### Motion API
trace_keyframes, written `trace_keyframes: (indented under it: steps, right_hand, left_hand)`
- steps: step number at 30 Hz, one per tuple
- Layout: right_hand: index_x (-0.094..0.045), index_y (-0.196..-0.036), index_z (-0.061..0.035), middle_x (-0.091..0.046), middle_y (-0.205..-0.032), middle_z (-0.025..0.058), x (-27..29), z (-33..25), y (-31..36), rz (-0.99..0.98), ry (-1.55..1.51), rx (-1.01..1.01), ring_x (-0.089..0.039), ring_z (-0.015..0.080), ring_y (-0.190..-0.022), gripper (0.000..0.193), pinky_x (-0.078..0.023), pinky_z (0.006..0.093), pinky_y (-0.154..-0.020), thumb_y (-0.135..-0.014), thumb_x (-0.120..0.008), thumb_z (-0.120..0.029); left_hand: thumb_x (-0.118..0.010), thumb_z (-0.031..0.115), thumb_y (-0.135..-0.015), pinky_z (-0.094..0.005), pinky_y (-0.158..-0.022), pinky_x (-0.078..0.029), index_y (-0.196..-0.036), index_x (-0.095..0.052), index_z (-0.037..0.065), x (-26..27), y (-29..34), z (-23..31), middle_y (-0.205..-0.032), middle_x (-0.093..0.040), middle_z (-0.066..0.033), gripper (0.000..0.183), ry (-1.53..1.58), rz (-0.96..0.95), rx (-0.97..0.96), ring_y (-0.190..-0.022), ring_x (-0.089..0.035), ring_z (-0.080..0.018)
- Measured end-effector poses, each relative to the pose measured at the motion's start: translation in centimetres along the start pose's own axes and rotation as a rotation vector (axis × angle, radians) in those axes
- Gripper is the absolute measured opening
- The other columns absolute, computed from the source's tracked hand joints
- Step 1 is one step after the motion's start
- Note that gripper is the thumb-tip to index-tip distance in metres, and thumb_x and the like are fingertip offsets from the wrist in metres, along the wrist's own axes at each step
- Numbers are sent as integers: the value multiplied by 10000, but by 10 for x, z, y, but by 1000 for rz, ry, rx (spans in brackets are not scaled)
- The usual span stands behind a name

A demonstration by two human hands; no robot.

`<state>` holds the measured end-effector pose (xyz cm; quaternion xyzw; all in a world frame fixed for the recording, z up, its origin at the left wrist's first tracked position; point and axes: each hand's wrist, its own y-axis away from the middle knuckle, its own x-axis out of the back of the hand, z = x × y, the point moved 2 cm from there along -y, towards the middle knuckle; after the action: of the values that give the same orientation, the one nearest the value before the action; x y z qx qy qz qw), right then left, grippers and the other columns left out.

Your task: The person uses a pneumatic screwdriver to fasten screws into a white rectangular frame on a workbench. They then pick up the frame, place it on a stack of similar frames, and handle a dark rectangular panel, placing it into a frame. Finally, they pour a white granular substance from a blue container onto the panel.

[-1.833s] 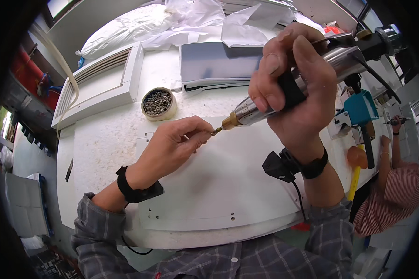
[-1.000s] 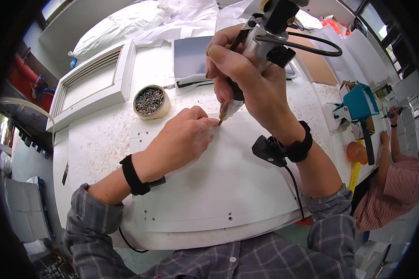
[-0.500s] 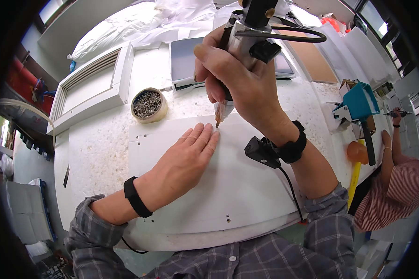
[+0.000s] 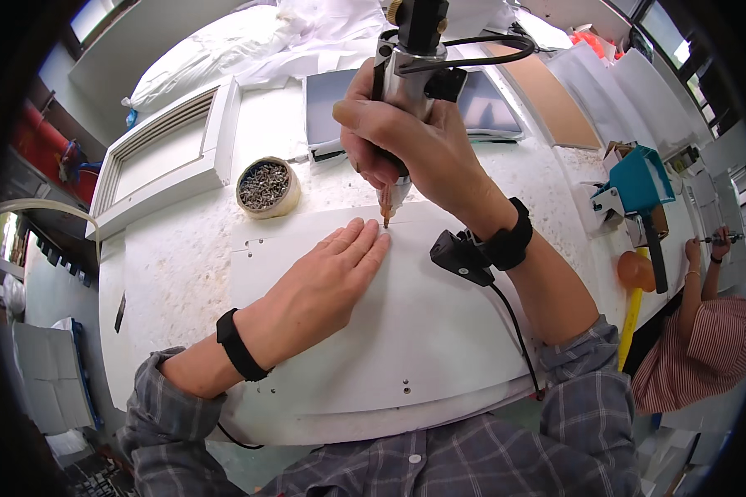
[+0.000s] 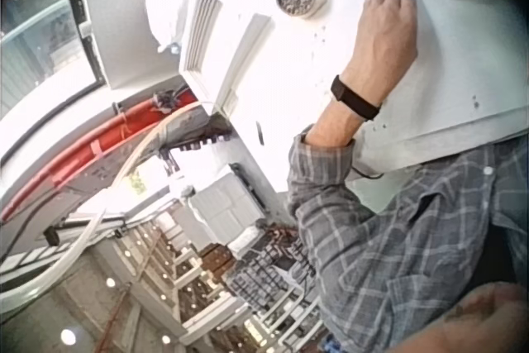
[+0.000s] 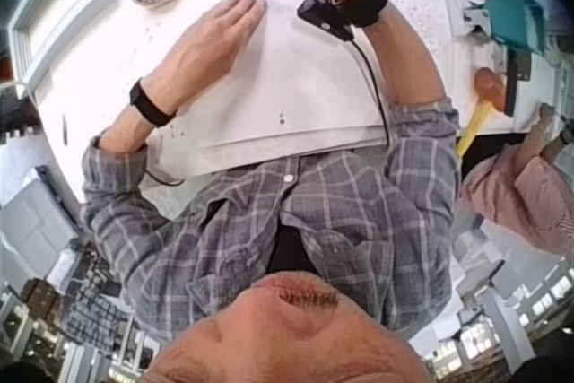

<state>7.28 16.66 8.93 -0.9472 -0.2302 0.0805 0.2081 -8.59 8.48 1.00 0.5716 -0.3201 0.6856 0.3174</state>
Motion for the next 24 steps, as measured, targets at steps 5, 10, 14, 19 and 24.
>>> trace_keyframes:
  steps: [5, 10, 14, 19, 24]
  right_hand:
    - [-577, -916, -26, -621, -701, 69, -7, -11, -5, -25, 81, -24, -507, 74, -469, 228, -446, 241, -444, -943, -647, -241]
    - [-556, -957, -43, -585, -762, 67, 10, -45, 30, 219, 102, 144, -473, 71, -450, 243, -443, 245, -453, -983, -610, -278]
    - [-527, -996, -73, -538, -789, 36, 30, -69, 70, 279, 153, 257, -437, 58, -456, 230, -414, 240, -460, -1012, -563, -300]
    - [-539, -1084, -73, -554, -883, 31, 47, -104, 123, 370, 193, 298, -439, 56, -500, 217, -420, 253, -523, -1030, -523, -282]
    - [-552, -1135, -62, -575, -922, 33, 52, -120, 158, 479, 284, 278, -451, 56, -528, 234, -425, 264, -554, -1018, -548, -264]
  left_hand:
    - [-581, -29, -892, -423, -1134, -425, -1408, -501, -48, -4, 7, -6, -1430, -543, -244, 522, 75, 126, -32, -1367, -505, -378]
    - [-619, 14, -937, -419, -870, -549, -1196, -646, 18, 41, 27, -55, -1116, -697, -175, 260, 244, 286, 320, -1018, -693, -321]
    - [-683, 59, -911, -407, -840, -541, -1109, -673, 3, 48, 34, -119, -1054, -703, -173, 206, 109, 331, 430, -956, -688, -330]
    - [-667, 77, -900, -437, -842, -523, -985, -689, 2, 33, 18, -140, -947, -697, -169, 116, 91, 309, 398, -922, -664, -373]
    - [-624, 34, -881, -473, -805, -507, -919, -631, 0, 24, 11, -144, -912, -680, -187, 51, -93, 344, 337, -891, -650, -395]
